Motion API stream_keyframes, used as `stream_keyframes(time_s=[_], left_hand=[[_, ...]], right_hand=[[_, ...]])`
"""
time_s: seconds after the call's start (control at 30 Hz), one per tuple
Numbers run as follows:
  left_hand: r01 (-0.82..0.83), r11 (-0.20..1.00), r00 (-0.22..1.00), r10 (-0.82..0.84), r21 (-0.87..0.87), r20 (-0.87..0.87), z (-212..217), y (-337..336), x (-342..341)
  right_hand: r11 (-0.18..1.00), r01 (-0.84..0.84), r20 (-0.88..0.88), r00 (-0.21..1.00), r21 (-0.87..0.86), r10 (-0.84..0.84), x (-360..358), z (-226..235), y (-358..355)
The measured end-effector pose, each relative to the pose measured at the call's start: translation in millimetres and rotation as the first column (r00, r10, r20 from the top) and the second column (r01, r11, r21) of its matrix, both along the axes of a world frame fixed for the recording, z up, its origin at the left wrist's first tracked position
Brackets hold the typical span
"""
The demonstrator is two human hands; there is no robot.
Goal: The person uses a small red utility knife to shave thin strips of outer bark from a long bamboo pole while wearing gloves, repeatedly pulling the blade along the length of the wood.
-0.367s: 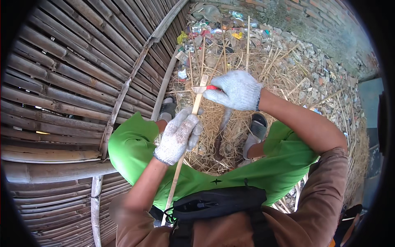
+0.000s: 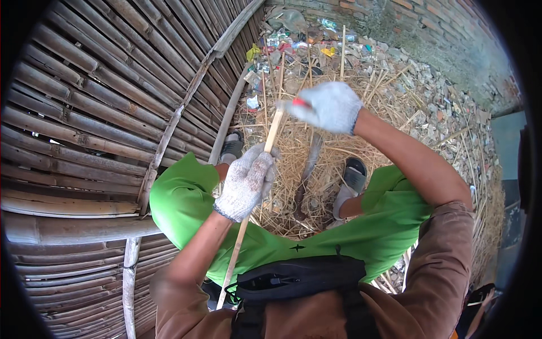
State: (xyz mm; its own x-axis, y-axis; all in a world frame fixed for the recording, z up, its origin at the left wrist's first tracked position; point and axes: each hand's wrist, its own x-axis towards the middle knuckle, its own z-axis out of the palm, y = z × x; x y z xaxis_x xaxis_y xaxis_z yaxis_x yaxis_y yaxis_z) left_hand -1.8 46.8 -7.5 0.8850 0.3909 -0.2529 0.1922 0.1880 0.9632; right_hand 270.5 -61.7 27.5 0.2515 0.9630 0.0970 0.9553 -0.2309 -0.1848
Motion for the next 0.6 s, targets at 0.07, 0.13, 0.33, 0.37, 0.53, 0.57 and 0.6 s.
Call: stream_keyframes(time_s=[0.07, 0.13, 0.33, 0.37, 0.53, 0.57, 0.6], left_hand=[[0.105, 0.993, 0.994, -0.106, -0.053, -0.035, 8, -12, -24], [0.074, 0.995, 0.995, -0.079, -0.067, -0.069, -14, -2, -40], [0.048, 0.993, 0.998, -0.042, -0.106, 0.056, -3, 7, -14], [0.051, 0.994, 0.997, -0.045, -0.099, 0.055, 1, 5, -11], [0.047, 0.991, 0.998, -0.042, -0.128, 0.041, 6, -8, -5], [0.043, 0.990, 0.999, -0.040, -0.134, 0.026, 8, -10, -2], [0.042, 0.990, 0.999, -0.039, -0.137, 0.024, 10, -13, -2]], right_hand=[[0.838, 0.545, -0.048, 0.838, 0.011, -0.544, 115, 41, -30], [0.722, 0.689, -0.132, 0.722, 0.063, -0.679, 162, 70, -59], [0.952, 0.303, -0.172, 0.940, 0.031, -0.294, 55, -4, -39], [0.974, 0.221, -0.194, 0.959, 0.058, -0.206, 36, -1, -32], [0.999, -0.005, -0.177, 0.984, 0.032, 0.011, -22, 15, -23], [0.999, -0.027, -0.159, 0.987, 0.026, 0.031, -25, 12, -22], [0.999, -0.050, -0.143, 0.988, 0.019, 0.052, -29, 10, -21]])
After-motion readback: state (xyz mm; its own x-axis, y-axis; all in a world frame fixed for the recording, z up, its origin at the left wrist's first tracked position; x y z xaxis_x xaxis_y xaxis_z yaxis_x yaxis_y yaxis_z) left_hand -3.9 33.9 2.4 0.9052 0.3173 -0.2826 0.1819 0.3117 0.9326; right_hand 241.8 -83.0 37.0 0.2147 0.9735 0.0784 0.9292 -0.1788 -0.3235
